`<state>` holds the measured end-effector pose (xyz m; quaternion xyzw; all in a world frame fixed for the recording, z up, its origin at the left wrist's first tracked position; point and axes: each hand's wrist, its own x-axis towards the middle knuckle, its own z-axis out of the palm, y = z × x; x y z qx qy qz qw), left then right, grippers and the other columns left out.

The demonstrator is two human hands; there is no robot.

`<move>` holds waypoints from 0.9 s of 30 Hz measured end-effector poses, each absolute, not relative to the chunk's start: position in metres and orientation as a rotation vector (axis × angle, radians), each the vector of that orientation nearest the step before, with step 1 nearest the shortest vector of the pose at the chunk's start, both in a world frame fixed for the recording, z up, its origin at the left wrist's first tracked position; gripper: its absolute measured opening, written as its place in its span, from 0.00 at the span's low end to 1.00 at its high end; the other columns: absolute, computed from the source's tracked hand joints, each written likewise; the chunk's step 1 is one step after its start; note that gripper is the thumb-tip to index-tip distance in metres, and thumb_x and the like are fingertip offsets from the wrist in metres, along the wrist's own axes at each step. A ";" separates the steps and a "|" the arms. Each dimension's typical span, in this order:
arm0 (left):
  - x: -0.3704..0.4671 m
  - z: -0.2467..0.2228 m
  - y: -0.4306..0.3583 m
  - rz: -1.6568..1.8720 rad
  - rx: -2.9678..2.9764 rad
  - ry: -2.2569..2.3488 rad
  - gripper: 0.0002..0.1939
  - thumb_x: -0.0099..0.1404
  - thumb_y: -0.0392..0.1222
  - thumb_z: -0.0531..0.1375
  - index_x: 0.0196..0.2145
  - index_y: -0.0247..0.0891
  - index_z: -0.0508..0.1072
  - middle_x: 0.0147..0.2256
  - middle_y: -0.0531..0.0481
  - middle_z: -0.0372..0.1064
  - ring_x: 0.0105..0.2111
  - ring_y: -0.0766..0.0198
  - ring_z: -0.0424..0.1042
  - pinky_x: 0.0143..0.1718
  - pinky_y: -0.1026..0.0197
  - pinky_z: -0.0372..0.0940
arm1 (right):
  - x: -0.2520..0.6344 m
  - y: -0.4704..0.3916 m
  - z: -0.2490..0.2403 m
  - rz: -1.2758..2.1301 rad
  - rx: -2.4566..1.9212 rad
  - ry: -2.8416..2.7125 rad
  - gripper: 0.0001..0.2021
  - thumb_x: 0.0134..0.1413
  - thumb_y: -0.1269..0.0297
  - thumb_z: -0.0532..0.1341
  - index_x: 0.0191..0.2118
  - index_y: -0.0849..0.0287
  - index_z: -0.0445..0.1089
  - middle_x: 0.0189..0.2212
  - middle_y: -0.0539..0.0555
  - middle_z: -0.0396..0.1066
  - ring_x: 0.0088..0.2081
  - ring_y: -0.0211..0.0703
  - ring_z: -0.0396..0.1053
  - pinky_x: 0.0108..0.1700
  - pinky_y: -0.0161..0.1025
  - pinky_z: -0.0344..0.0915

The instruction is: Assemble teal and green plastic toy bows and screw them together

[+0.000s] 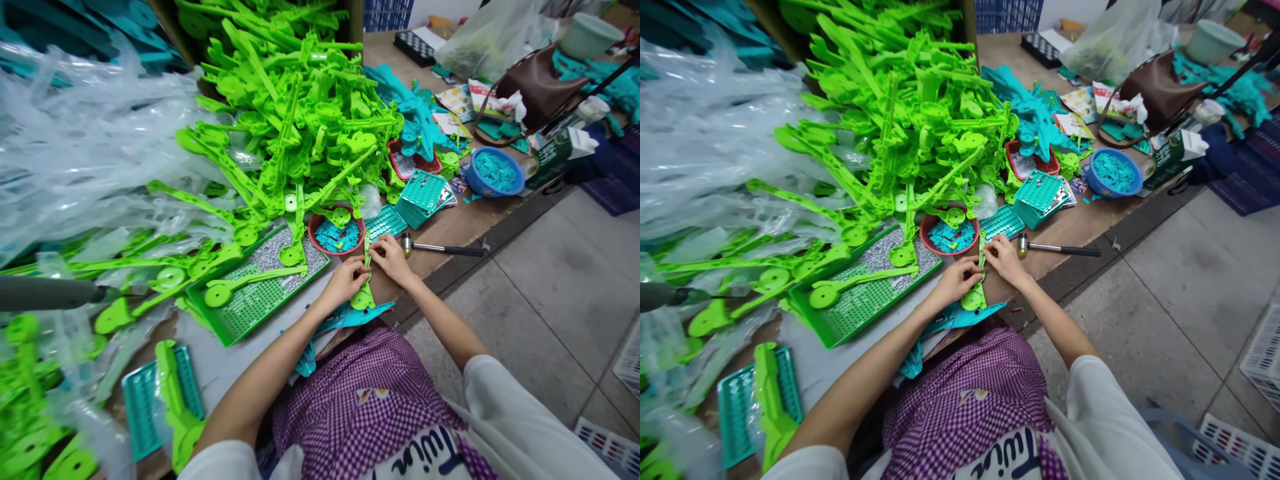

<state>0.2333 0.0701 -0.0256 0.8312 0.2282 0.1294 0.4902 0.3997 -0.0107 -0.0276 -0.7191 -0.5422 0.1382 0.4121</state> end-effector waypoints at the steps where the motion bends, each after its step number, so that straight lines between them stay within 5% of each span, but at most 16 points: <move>1: 0.233 -0.025 0.070 0.313 2.018 0.553 0.03 0.61 0.35 0.61 0.32 0.38 0.76 0.54 0.42 0.71 0.52 0.52 0.72 0.54 0.49 0.66 | 0.399 -0.011 -0.027 0.334 -1.826 -1.368 0.05 0.60 0.66 0.59 0.37 0.57 0.73 0.39 0.55 0.67 0.41 0.45 0.68 0.45 0.41 0.67; 10: 0.234 -0.025 0.070 0.309 2.013 0.569 0.03 0.61 0.35 0.61 0.31 0.38 0.76 0.54 0.40 0.70 0.52 0.53 0.72 0.55 0.49 0.65 | 0.397 -0.012 -0.018 0.217 -2.050 -1.519 0.06 0.62 0.65 0.59 0.37 0.57 0.74 0.40 0.57 0.69 0.45 0.48 0.69 0.47 0.43 0.62; 27: 0.233 -0.017 0.071 0.276 2.022 0.580 0.05 0.60 0.35 0.61 0.33 0.38 0.78 0.52 0.42 0.74 0.54 0.52 0.71 0.55 0.51 0.66 | 0.413 0.001 -0.012 0.579 -1.852 -1.516 0.01 0.58 0.69 0.60 0.35 0.58 0.69 0.37 0.52 0.67 0.35 0.39 0.65 0.41 0.36 0.61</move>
